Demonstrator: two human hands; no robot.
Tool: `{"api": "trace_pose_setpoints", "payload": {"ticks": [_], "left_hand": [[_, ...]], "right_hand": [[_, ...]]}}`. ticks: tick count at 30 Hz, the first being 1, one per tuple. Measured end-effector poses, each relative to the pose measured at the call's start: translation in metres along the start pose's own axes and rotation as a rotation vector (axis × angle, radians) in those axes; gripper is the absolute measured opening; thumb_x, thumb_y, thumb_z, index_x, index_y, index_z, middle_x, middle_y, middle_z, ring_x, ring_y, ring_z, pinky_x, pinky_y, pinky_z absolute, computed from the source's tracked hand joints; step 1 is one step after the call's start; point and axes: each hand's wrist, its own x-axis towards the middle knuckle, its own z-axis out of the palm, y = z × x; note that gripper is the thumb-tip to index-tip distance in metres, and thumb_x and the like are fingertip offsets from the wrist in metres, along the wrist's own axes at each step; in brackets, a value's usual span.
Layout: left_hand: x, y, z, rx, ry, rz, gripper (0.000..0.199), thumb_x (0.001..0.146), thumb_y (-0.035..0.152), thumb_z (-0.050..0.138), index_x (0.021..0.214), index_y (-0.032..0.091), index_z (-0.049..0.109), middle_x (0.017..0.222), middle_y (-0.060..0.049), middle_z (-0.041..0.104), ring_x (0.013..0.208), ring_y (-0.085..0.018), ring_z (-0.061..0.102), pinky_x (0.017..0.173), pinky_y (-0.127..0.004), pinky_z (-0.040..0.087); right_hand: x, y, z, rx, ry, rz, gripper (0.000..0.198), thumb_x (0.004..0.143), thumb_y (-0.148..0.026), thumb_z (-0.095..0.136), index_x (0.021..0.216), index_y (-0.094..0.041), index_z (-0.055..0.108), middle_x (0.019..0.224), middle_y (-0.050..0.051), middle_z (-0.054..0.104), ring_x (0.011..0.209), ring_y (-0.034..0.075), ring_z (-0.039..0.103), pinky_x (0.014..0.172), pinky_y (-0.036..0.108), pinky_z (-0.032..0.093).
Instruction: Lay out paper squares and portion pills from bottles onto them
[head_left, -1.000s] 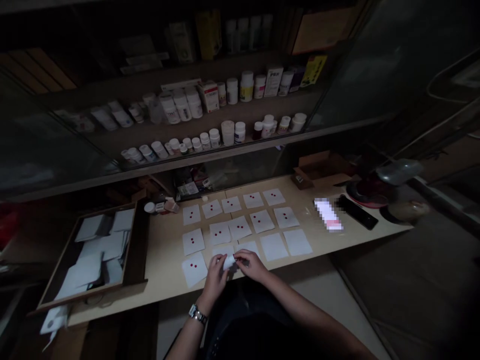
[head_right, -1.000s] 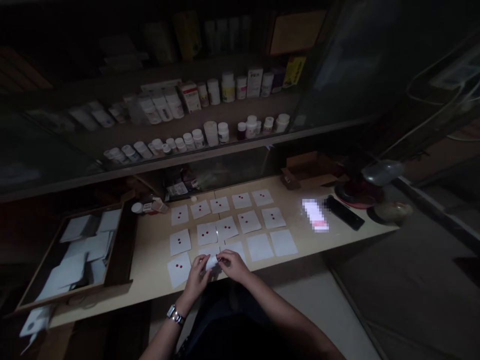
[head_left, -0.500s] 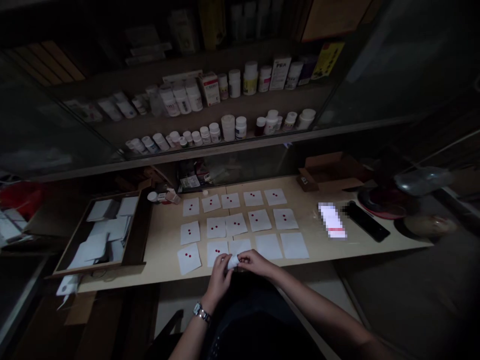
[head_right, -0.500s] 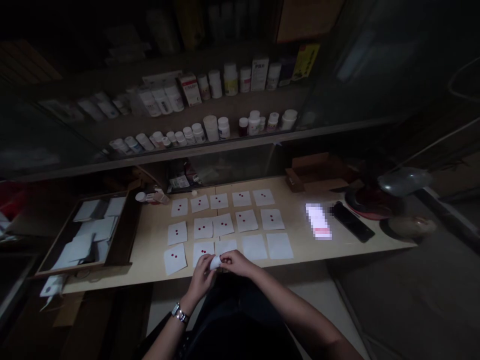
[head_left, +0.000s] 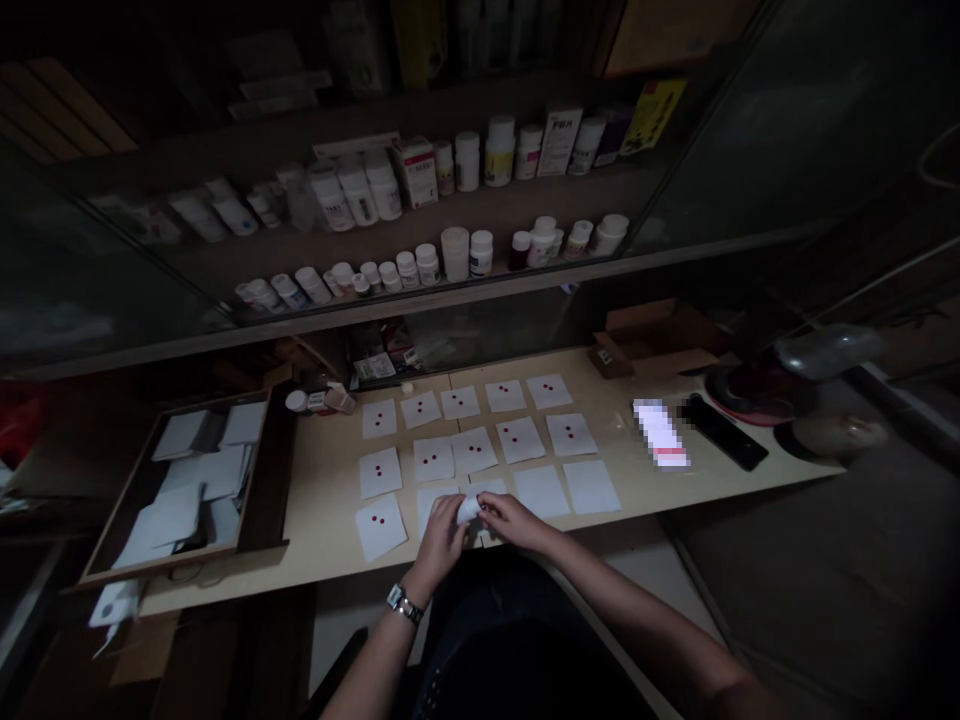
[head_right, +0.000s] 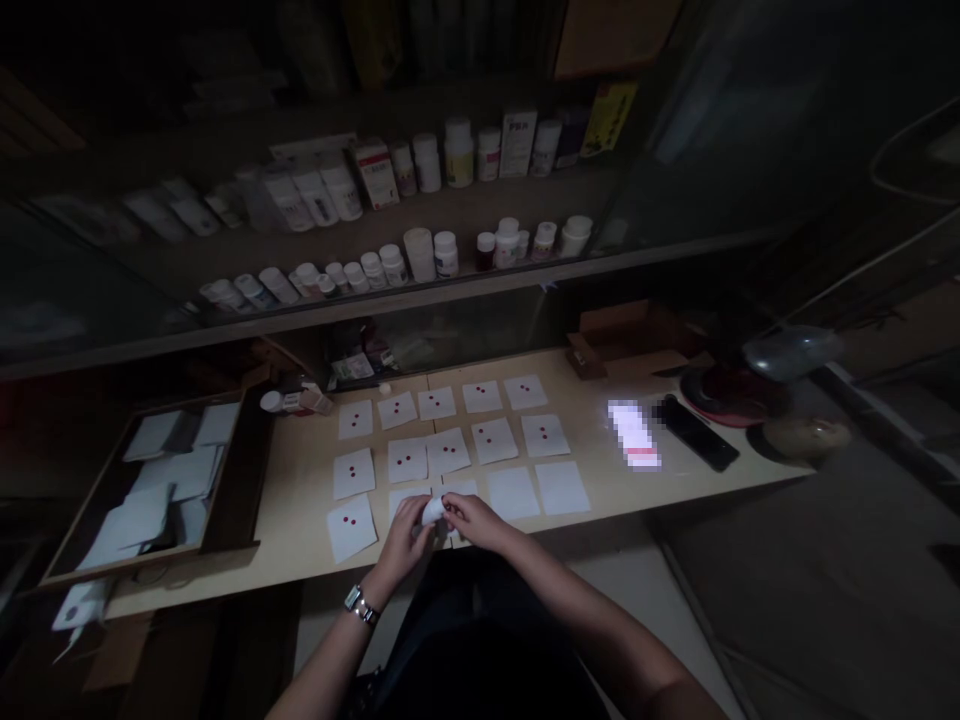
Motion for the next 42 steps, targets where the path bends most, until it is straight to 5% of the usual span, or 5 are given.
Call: {"api": "trace_pose_setpoints", "payload": {"ticks": [8, 13, 20, 30, 42], "left_hand": [[0.008, 0.001, -0.006, 0.023, -0.040, 0.038, 0.037, 0.085, 0.015, 0.047, 0.122, 0.019, 0.050, 0.113, -0.012, 0.058, 0.106, -0.024, 0.051, 0.093, -0.047, 0.042], [0.007, 0.000, -0.008, 0.038, -0.030, -0.011, 0.035, 0.084, 0.015, 0.048, 0.119, 0.020, 0.051, 0.112, -0.011, 0.058, 0.105, -0.024, 0.050, 0.093, -0.045, 0.042], [0.009, -0.005, 0.004, 0.067, -0.042, -0.010, 0.039, 0.081, 0.010, 0.048, 0.119, 0.019, 0.052, 0.111, -0.011, 0.058, 0.104, -0.024, 0.049, 0.093, -0.046, 0.041], [0.019, 0.001, 0.002, 0.116, -0.120, 0.054, 0.047, 0.080, 0.005, 0.047, 0.124, 0.020, 0.049, 0.114, -0.011, 0.055, 0.106, -0.024, 0.046, 0.093, -0.047, 0.042], [0.026, 0.004, -0.004, 0.117, -0.146, 0.089, 0.045, 0.082, 0.007, 0.047, 0.125, 0.022, 0.049, 0.113, -0.011, 0.055, 0.106, -0.025, 0.046, 0.092, -0.047, 0.042]], "right_hand": [[-0.001, 0.019, 0.019, 0.262, 0.173, 0.010, 0.027, 0.087, -0.046, 0.044, 0.091, -0.020, 0.049, 0.064, -0.004, 0.053, 0.048, 0.008, 0.043, 0.049, 0.021, 0.037], [0.004, 0.034, 0.017, 0.138, 0.406, 0.022, 0.025, 0.082, -0.043, 0.051, 0.078, -0.018, 0.056, 0.065, -0.001, 0.054, 0.058, 0.012, 0.049, 0.054, 0.023, 0.040], [0.007, 0.054, 0.014, 0.089, 0.484, 0.044, 0.020, 0.081, -0.035, 0.049, 0.081, -0.018, 0.059, 0.067, 0.000, 0.056, 0.059, 0.012, 0.050, 0.056, 0.023, 0.041], [0.001, 0.060, 0.022, 0.387, 0.465, 0.090, 0.029, 0.075, -0.030, 0.056, 0.101, -0.018, 0.061, 0.087, 0.006, 0.065, 0.073, 0.016, 0.062, 0.060, 0.026, 0.049], [0.002, 0.039, 0.005, -0.127, 0.316, -0.125, 0.015, 0.081, -0.023, 0.056, 0.085, -0.017, 0.069, 0.072, 0.003, 0.061, 0.065, 0.013, 0.052, 0.061, 0.024, 0.041]]}}
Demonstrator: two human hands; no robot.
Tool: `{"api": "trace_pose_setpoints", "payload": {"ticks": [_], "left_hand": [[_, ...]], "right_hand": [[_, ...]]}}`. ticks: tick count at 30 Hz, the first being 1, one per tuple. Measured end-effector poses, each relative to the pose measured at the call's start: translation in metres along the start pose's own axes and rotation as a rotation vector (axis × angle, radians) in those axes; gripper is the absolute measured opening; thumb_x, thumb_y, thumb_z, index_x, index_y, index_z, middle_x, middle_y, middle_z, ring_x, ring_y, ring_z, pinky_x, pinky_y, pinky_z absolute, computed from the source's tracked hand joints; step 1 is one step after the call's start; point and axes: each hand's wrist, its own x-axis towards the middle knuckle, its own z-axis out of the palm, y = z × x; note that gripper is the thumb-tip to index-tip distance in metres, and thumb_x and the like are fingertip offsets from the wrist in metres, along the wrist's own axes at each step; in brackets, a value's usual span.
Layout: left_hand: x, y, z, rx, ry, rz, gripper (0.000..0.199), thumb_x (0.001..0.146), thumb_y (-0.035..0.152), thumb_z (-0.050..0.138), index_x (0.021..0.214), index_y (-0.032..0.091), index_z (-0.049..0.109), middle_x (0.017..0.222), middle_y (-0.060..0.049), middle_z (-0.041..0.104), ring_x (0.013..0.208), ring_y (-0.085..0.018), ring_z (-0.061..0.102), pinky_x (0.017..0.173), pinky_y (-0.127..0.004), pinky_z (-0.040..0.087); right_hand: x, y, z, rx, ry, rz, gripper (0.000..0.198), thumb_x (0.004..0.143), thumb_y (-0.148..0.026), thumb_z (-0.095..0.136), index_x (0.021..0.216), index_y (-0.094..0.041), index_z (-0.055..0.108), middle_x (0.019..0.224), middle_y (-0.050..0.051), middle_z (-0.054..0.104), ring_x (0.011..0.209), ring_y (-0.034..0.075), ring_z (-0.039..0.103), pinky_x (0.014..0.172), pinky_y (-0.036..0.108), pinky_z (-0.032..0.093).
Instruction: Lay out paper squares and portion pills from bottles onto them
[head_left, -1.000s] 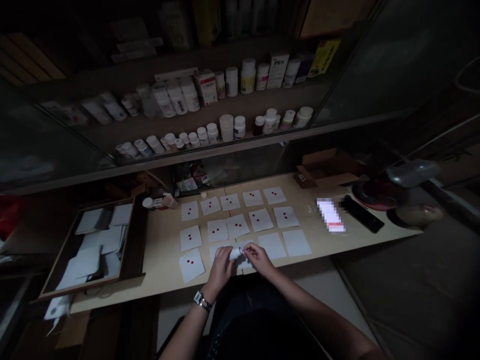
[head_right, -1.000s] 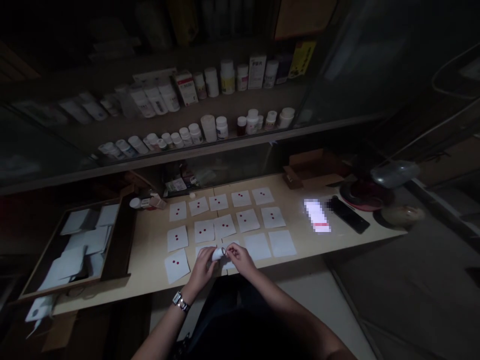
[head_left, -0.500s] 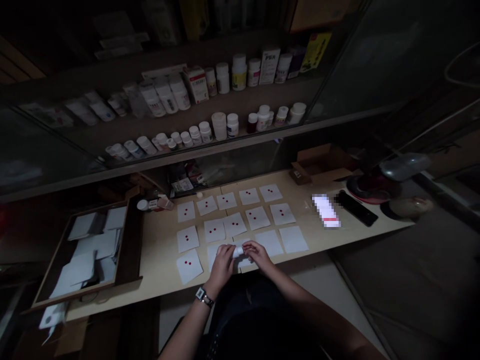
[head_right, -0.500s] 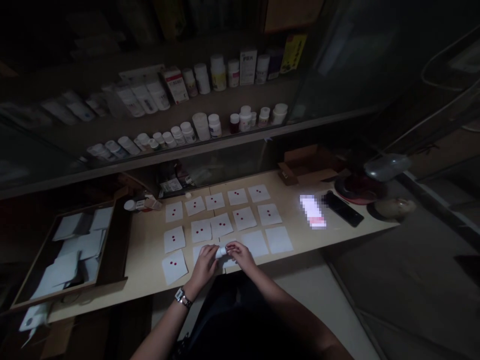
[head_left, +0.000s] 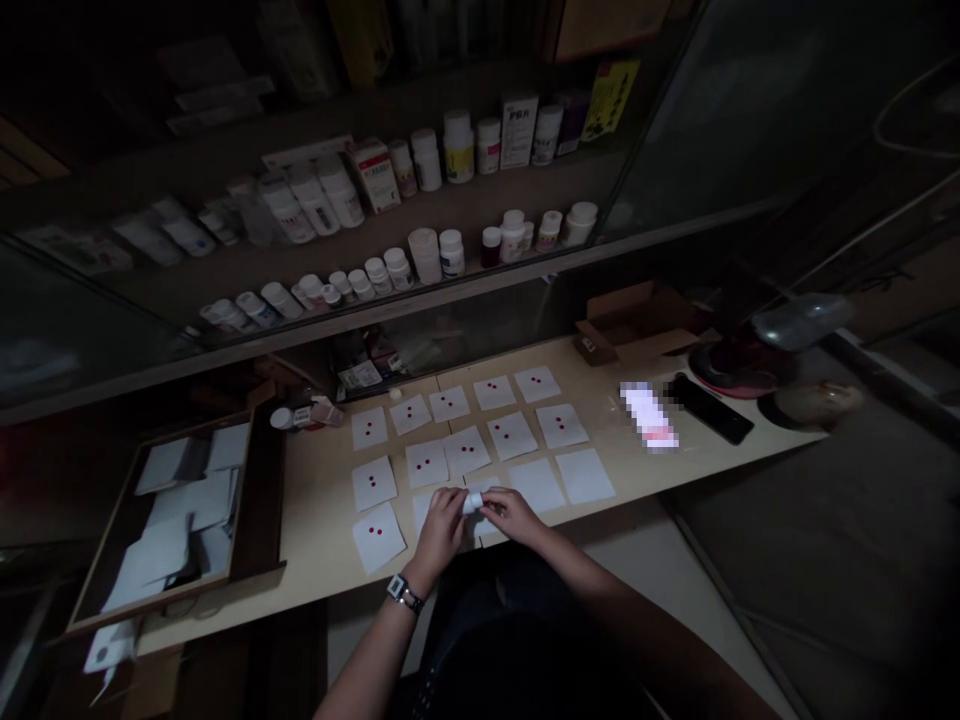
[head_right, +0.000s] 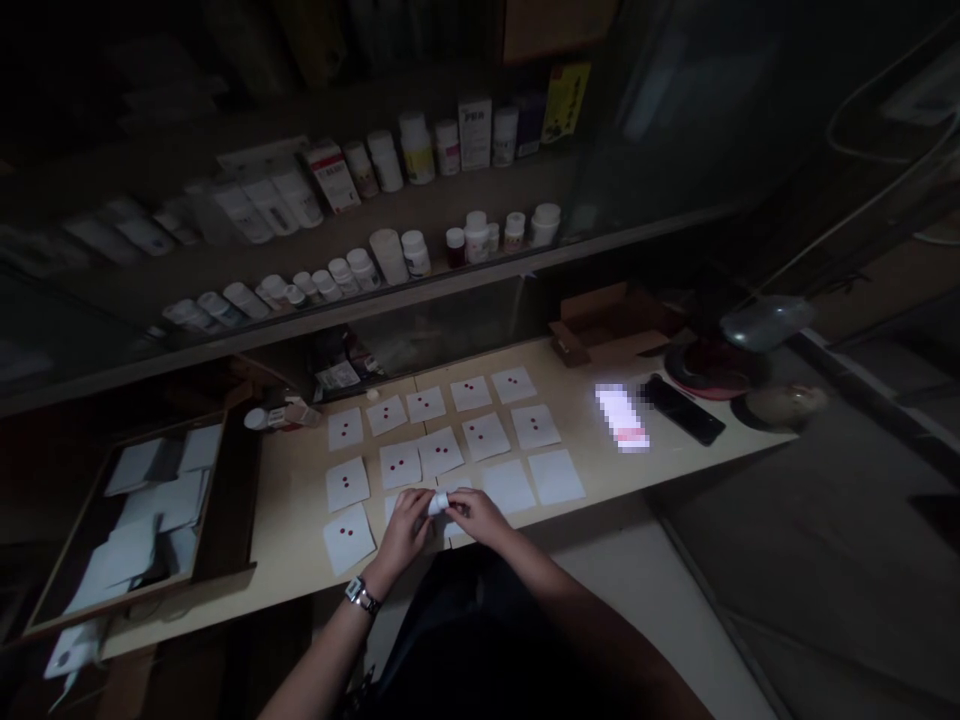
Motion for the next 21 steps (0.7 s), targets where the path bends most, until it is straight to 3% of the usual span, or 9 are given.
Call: {"api": "trace_pose_setpoints", "payload": {"ticks": [4, 14, 21], "left_hand": [[0.000, 0.000, -0.003, -0.010, -0.017, -0.005, 0.046, 0.082, 0.006, 0.047, 0.125, 0.022, 0.049, 0.113, -0.011, 0.055, 0.106, -0.025, 0.046, 0.092, -0.047, 0.042], [-0.006, -0.007, 0.005, -0.102, 0.036, -0.062, 0.038, 0.082, 0.013, 0.052, 0.120, 0.021, 0.053, 0.111, -0.011, 0.058, 0.105, -0.025, 0.049, 0.091, -0.045, 0.042], [-0.008, -0.003, 0.003, -0.108, 0.013, -0.055, 0.036, 0.083, 0.015, 0.053, 0.119, 0.021, 0.054, 0.111, -0.011, 0.059, 0.104, -0.025, 0.050, 0.090, -0.044, 0.042]], "right_hand": [[0.004, -0.001, -0.004, 0.076, -0.047, 0.057, 0.014, 0.078, -0.027, 0.060, 0.083, -0.016, 0.067, 0.072, 0.003, 0.063, 0.065, 0.014, 0.054, 0.062, 0.025, 0.041], [0.003, 0.008, -0.001, 0.530, -0.111, 0.302, 0.036, 0.072, -0.049, 0.064, 0.084, -0.015, 0.060, 0.067, 0.002, 0.065, 0.052, 0.010, 0.055, 0.053, 0.024, 0.044], [0.006, 0.006, -0.009, 0.476, -0.229, 0.284, 0.024, 0.075, -0.039, 0.061, 0.081, -0.016, 0.057, 0.061, -0.002, 0.062, 0.049, 0.009, 0.052, 0.051, 0.022, 0.042]]}}
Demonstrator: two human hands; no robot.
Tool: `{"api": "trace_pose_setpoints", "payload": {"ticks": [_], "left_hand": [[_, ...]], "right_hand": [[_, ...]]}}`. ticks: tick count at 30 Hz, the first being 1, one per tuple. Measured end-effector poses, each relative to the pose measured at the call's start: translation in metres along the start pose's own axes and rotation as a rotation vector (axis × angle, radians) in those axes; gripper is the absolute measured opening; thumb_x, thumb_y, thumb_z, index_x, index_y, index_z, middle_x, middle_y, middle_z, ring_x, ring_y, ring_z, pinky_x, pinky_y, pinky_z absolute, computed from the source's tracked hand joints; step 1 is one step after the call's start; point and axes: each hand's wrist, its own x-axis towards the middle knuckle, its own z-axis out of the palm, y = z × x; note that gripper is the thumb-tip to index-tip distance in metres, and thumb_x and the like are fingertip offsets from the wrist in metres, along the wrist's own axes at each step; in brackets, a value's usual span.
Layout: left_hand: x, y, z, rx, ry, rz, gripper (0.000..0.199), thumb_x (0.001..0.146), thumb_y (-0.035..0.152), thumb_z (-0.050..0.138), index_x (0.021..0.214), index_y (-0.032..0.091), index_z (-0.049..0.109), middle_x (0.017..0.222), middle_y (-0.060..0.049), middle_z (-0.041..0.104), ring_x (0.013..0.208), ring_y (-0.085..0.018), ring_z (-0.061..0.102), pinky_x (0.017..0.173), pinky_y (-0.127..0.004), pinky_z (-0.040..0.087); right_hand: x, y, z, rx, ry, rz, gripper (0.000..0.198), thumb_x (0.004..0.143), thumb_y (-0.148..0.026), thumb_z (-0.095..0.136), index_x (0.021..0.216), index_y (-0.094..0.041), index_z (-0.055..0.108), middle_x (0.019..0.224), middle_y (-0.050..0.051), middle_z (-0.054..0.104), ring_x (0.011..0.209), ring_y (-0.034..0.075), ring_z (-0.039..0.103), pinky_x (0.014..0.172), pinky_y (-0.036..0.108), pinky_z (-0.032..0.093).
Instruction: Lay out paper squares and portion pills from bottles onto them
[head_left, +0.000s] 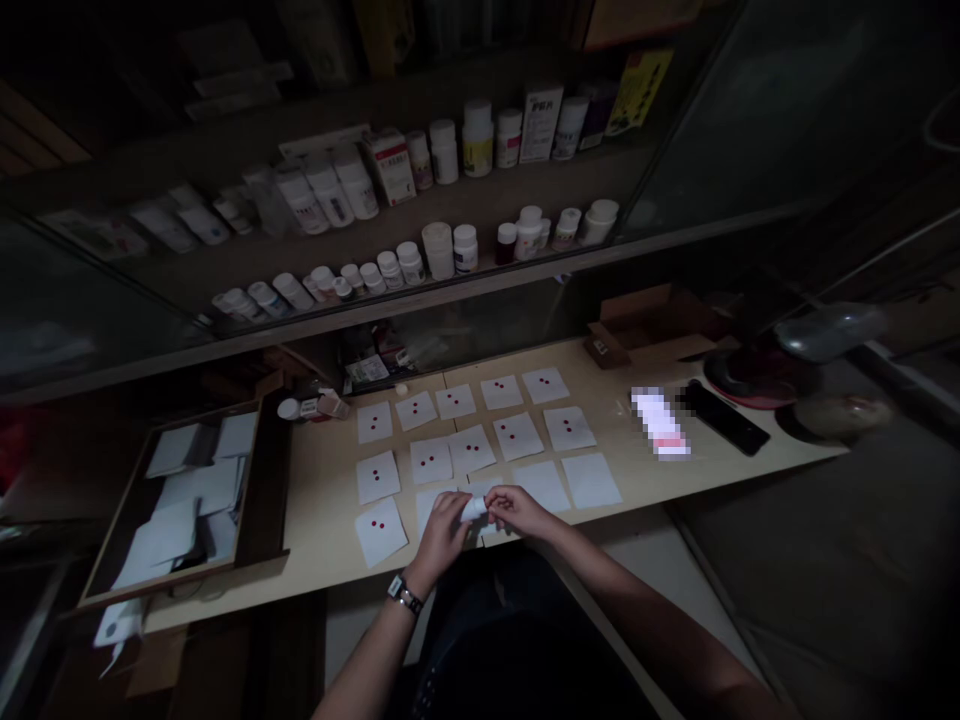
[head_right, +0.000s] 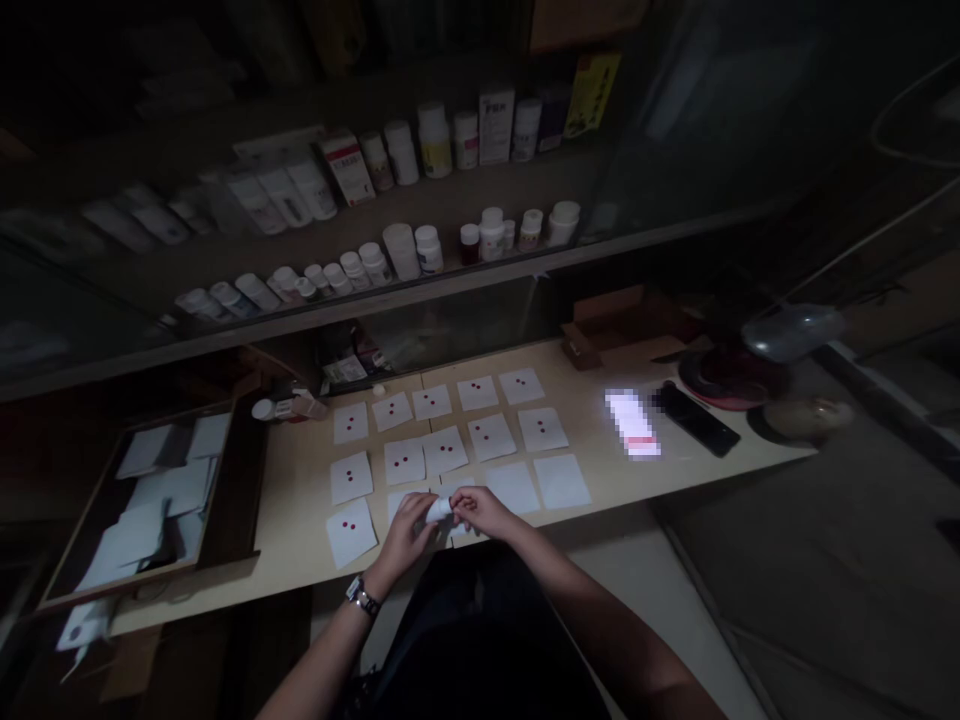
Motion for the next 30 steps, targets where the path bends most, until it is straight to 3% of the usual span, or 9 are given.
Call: {"api": "trace_pose_setpoints", "payload": {"ticks": [3, 9, 14, 19, 24, 27, 30], "left_hand": [[-0.001, 0.000, -0.001, 0.020, 0.007, -0.001, 0.036, 0.083, 0.017, 0.053, 0.118, 0.021, 0.055, 0.110, -0.010, 0.060, 0.103, -0.025, 0.051, 0.090, -0.044, 0.042], [-0.006, -0.009, 0.000, 0.061, 0.112, -0.059, 0.034, 0.083, 0.017, 0.052, 0.117, 0.020, 0.055, 0.111, -0.011, 0.060, 0.104, -0.025, 0.052, 0.091, -0.046, 0.043], [-0.013, -0.016, 0.004, 0.060, 0.163, -0.083, 0.034, 0.083, 0.016, 0.052, 0.117, 0.020, 0.055, 0.110, -0.011, 0.060, 0.103, -0.024, 0.053, 0.090, -0.045, 0.044], [-0.016, -0.019, 0.005, 0.074, 0.197, -0.080, 0.033, 0.082, 0.017, 0.053, 0.115, 0.019, 0.057, 0.109, -0.011, 0.061, 0.102, -0.024, 0.054, 0.089, -0.044, 0.046], [-0.018, -0.022, 0.003, 0.095, 0.208, -0.078, 0.035, 0.081, 0.015, 0.053, 0.116, 0.019, 0.056, 0.108, -0.010, 0.062, 0.101, -0.024, 0.055, 0.088, -0.045, 0.046], [-0.017, -0.022, 0.001, 0.104, 0.191, -0.080, 0.036, 0.081, 0.013, 0.052, 0.117, 0.019, 0.055, 0.110, -0.010, 0.061, 0.102, -0.024, 0.054, 0.089, -0.044, 0.046], [-0.015, -0.021, -0.002, 0.109, 0.148, -0.073, 0.039, 0.080, 0.010, 0.051, 0.118, 0.020, 0.055, 0.112, -0.010, 0.060, 0.104, -0.023, 0.054, 0.091, -0.044, 0.045]], "right_hand": [[-0.003, -0.006, -0.002, -0.117, 0.010, -0.057, 0.017, 0.079, -0.033, 0.056, 0.084, -0.017, 0.058, 0.065, 0.000, 0.063, 0.054, 0.010, 0.054, 0.053, 0.022, 0.042], [0.001, -0.004, -0.001, -0.588, 0.251, -0.204, 0.013, 0.084, -0.024, 0.050, 0.085, -0.019, 0.063, 0.081, 0.004, 0.065, 0.073, 0.015, 0.058, 0.067, 0.025, 0.042], [0.012, 0.019, 0.011, -0.936, 0.192, -0.095, 0.021, 0.083, -0.014, 0.048, 0.097, -0.019, 0.062, 0.092, 0.006, 0.066, 0.084, 0.017, 0.060, 0.073, 0.025, 0.040], [0.021, 0.021, 0.015, -1.113, 0.137, -0.073, 0.015, 0.084, -0.018, 0.050, 0.090, -0.019, 0.063, 0.094, 0.008, 0.064, 0.086, 0.019, 0.059, 0.071, 0.025, 0.040], [0.018, 0.012, 0.012, -1.072, 0.164, -0.074, 0.020, 0.082, -0.018, 0.053, 0.099, -0.021, 0.062, 0.100, 0.007, 0.063, 0.089, 0.019, 0.058, 0.074, 0.026, 0.041], [0.010, 0.007, 0.015, -0.865, 0.267, -0.168, 0.023, 0.082, -0.017, 0.050, 0.103, -0.021, 0.060, 0.095, 0.005, 0.062, 0.083, 0.017, 0.057, 0.074, 0.026, 0.042], [0.004, 0.003, 0.020, -0.650, 0.236, -0.279, 0.025, 0.080, -0.013, 0.050, 0.101, -0.020, 0.062, 0.094, 0.004, 0.061, 0.077, 0.015, 0.056, 0.072, 0.025, 0.043]]}}
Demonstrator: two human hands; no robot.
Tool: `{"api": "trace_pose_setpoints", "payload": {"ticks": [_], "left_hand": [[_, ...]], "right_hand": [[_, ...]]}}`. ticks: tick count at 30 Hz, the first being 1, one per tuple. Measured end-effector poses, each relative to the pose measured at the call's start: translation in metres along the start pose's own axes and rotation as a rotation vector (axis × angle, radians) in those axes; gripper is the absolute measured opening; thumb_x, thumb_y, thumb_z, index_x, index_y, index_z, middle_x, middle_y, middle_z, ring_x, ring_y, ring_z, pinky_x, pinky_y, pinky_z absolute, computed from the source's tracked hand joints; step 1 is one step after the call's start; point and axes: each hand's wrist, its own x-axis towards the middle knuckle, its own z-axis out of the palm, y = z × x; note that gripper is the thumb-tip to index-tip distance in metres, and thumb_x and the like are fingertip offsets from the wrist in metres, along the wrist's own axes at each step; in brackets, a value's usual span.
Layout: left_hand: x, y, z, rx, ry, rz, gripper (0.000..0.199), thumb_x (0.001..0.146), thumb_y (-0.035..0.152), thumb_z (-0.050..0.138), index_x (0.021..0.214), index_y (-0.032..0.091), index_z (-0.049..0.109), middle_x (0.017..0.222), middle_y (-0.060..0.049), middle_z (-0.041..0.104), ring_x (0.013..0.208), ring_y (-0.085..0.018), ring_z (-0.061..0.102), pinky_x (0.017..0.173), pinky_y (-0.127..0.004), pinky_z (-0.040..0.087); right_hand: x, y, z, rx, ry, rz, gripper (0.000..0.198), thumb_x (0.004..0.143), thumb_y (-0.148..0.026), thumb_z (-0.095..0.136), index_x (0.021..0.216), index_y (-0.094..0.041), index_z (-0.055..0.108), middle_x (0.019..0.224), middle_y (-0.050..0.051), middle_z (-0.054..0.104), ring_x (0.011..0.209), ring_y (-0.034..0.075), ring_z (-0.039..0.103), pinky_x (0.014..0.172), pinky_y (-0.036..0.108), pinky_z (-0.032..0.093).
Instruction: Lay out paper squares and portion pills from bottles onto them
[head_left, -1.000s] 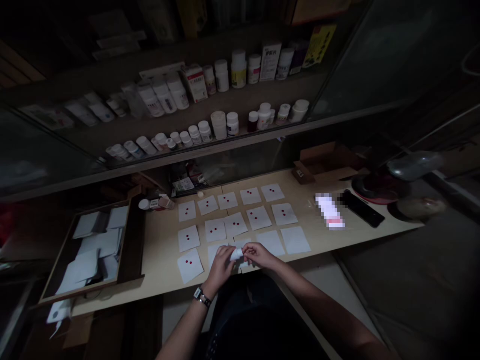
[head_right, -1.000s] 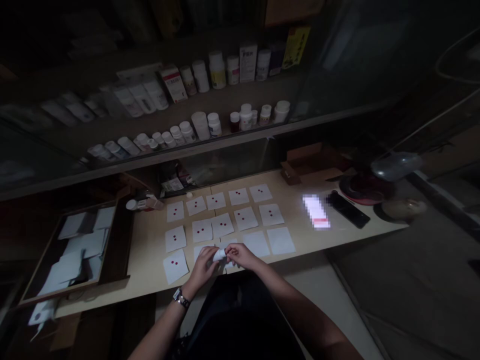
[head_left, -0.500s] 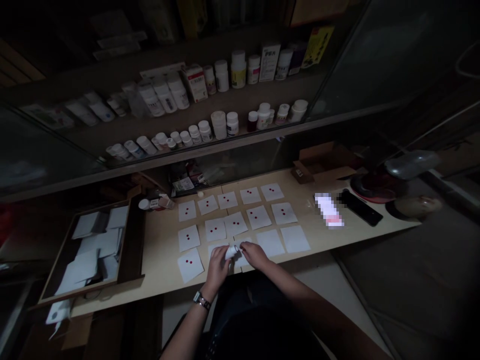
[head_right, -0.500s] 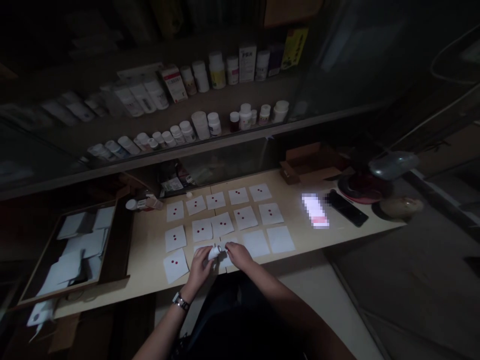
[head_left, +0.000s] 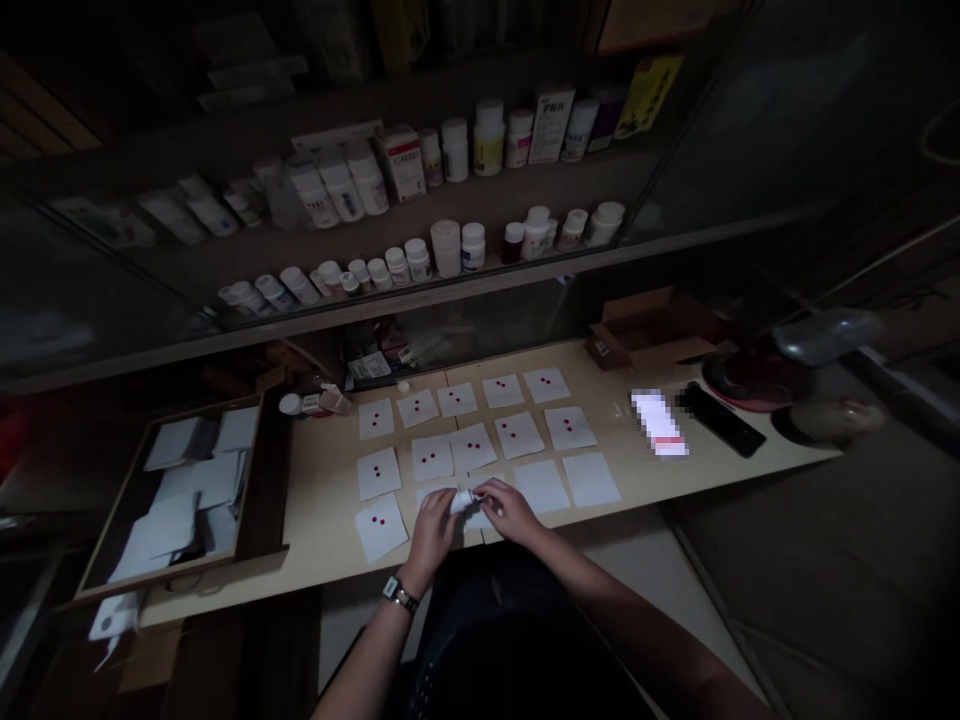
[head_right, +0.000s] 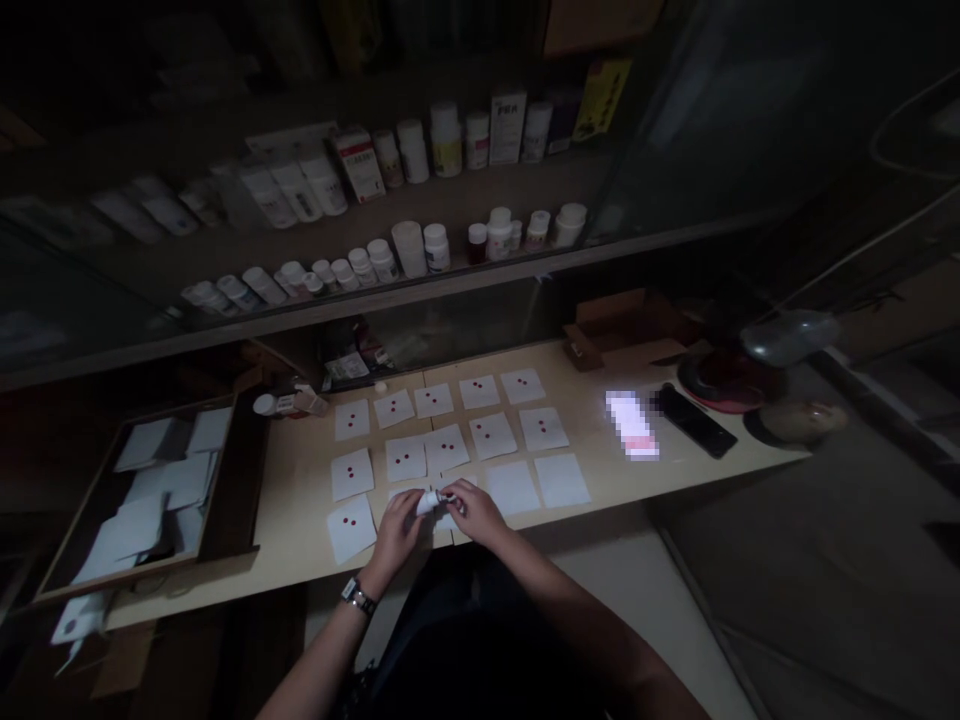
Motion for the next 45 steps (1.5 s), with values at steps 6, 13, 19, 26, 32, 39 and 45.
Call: {"api": "trace_pose_setpoints", "payload": {"ticks": [6, 13, 19, 26, 32, 39, 45], "left_hand": [[0.012, 0.009, -0.008, -0.015, -0.086, 0.081, 0.041, 0.081, 0.009, 0.050, 0.121, 0.020, 0.053, 0.113, -0.010, 0.058, 0.107, -0.023, 0.051, 0.094, -0.046, 0.043], [0.017, 0.014, -0.009, -0.017, -0.098, 0.104, 0.041, 0.082, 0.010, 0.051, 0.121, 0.021, 0.052, 0.113, -0.011, 0.059, 0.106, -0.024, 0.052, 0.092, -0.047, 0.044], [0.017, 0.018, -0.007, -0.021, -0.097, 0.100, 0.043, 0.081, 0.010, 0.050, 0.122, 0.022, 0.052, 0.113, -0.011, 0.059, 0.108, -0.024, 0.052, 0.093, -0.046, 0.044], [0.017, 0.020, -0.011, -0.014, -0.107, 0.099, 0.044, 0.080, 0.007, 0.050, 0.122, 0.022, 0.052, 0.113, -0.010, 0.059, 0.108, -0.024, 0.052, 0.093, -0.046, 0.044], [0.011, 0.016, -0.007, -0.042, -0.067, 0.060, 0.040, 0.081, 0.009, 0.050, 0.120, 0.021, 0.053, 0.113, -0.011, 0.059, 0.106, -0.024, 0.053, 0.092, -0.046, 0.045], [0.008, 0.018, -0.012, 0.010, -0.085, 0.113, 0.046, 0.081, 0.007, 0.050, 0.124, 0.023, 0.051, 0.114, -0.010, 0.058, 0.106, -0.024, 0.052, 0.092, -0.046, 0.045], [0.007, 0.023, -0.013, -0.002, -0.094, 0.119, 0.046, 0.082, 0.008, 0.050, 0.125, 0.023, 0.050, 0.115, -0.010, 0.058, 0.107, -0.023, 0.052, 0.092, -0.045, 0.045]], "right_hand": [[0.006, -0.008, -0.002, 0.107, -0.090, -0.039, 0.018, 0.077, -0.013, 0.054, 0.090, -0.019, 0.065, 0.089, 0.003, 0.059, 0.074, 0.013, 0.054, 0.069, 0.023, 0.042], [0.012, 0.000, -0.006, 0.099, -0.129, -0.008, 0.009, 0.080, -0.020, 0.056, 0.074, -0.017, 0.063, 0.068, -0.001, 0.055, 0.064, 0.012, 0.047, 0.061, 0.023, 0.035], [0.011, 0.008, 0.000, 0.505, -0.182, 0.164, 0.023, 0.076, -0.038, 0.059, 0.076, -0.015, 0.062, 0.060, -0.002, 0.054, 0.054, 0.010, 0.046, 0.051, 0.021, 0.036], [0.014, -0.002, -0.006, 0.681, -0.320, 0.269, 0.028, 0.071, -0.041, 0.063, 0.080, -0.015, 0.062, 0.058, -0.004, 0.055, 0.046, 0.007, 0.044, 0.045, 0.019, 0.035], [0.012, -0.001, -0.002, 0.639, -0.252, 0.218, 0.027, 0.073, -0.040, 0.062, 0.079, -0.014, 0.063, 0.060, -0.002, 0.057, 0.053, 0.009, 0.050, 0.050, 0.020, 0.039], [0.006, -0.003, -0.003, 0.344, -0.209, 0.076, 0.014, 0.079, -0.025, 0.055, 0.081, -0.016, 0.066, 0.065, -0.001, 0.058, 0.057, 0.010, 0.048, 0.054, 0.021, 0.035], [0.006, -0.003, 0.001, 0.361, -0.176, 0.098, 0.014, 0.077, -0.027, 0.058, 0.070, -0.015, 0.063, 0.061, -0.001, 0.058, 0.056, 0.012, 0.050, 0.054, 0.022, 0.038]]}}
